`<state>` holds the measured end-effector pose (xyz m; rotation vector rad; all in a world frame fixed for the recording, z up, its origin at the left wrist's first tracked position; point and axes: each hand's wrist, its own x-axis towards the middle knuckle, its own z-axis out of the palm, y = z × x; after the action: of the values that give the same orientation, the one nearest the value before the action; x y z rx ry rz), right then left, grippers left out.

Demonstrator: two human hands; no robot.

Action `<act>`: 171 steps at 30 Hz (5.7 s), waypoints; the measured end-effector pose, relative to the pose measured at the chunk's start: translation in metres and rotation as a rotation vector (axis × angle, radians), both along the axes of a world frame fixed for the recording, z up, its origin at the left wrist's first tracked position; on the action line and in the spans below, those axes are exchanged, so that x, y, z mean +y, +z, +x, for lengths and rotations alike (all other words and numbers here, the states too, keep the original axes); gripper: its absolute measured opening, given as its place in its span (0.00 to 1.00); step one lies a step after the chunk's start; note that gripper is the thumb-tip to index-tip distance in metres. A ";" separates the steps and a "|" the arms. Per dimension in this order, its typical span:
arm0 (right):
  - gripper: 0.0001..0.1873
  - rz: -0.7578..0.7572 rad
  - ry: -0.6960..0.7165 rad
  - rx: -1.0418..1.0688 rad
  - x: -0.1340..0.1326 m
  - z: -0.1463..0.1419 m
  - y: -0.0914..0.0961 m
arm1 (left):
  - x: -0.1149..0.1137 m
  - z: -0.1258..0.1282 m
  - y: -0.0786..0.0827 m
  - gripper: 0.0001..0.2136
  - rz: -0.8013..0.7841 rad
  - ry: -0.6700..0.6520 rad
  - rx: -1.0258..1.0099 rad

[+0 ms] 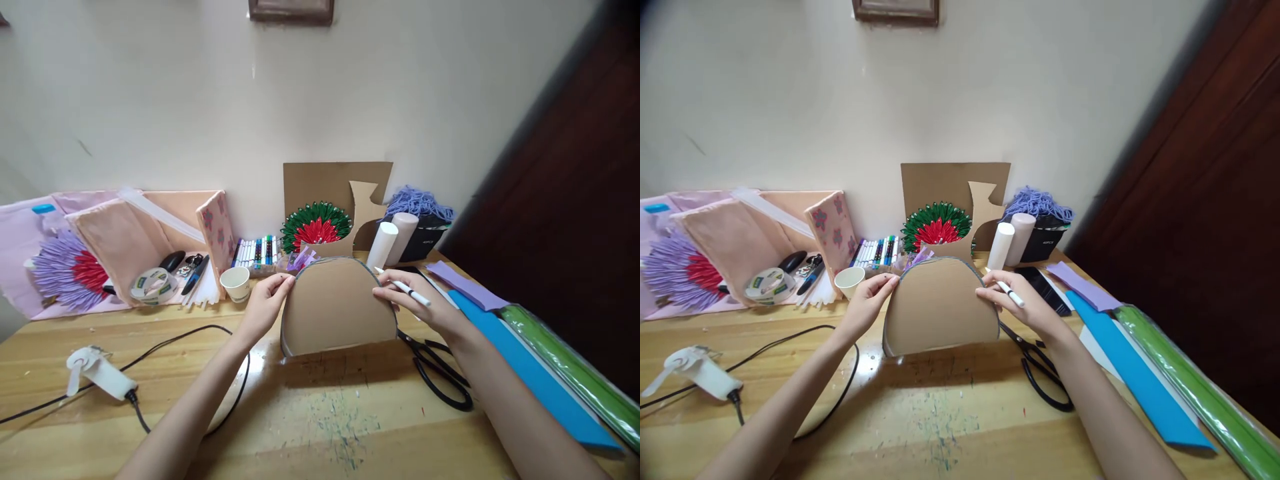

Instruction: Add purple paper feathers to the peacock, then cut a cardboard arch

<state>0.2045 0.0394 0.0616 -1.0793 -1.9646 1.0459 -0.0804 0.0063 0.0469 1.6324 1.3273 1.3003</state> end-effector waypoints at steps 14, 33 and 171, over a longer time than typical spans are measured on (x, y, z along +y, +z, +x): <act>0.17 -0.268 -0.177 0.371 -0.008 0.033 -0.026 | -0.005 0.024 -0.081 0.13 -0.120 -0.070 0.489; 0.04 0.194 -0.078 -0.453 -0.043 0.015 -0.080 | 0.005 0.033 0.000 0.20 -0.253 0.055 -0.257; 0.17 -0.323 -0.425 0.580 -0.068 -0.014 -0.094 | 0.012 0.038 -0.015 0.11 -0.101 -0.116 -0.131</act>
<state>0.1904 -0.0282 -0.0325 -1.1319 -1.0772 1.2769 -0.0419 0.0180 0.0324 1.5064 1.1826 1.2292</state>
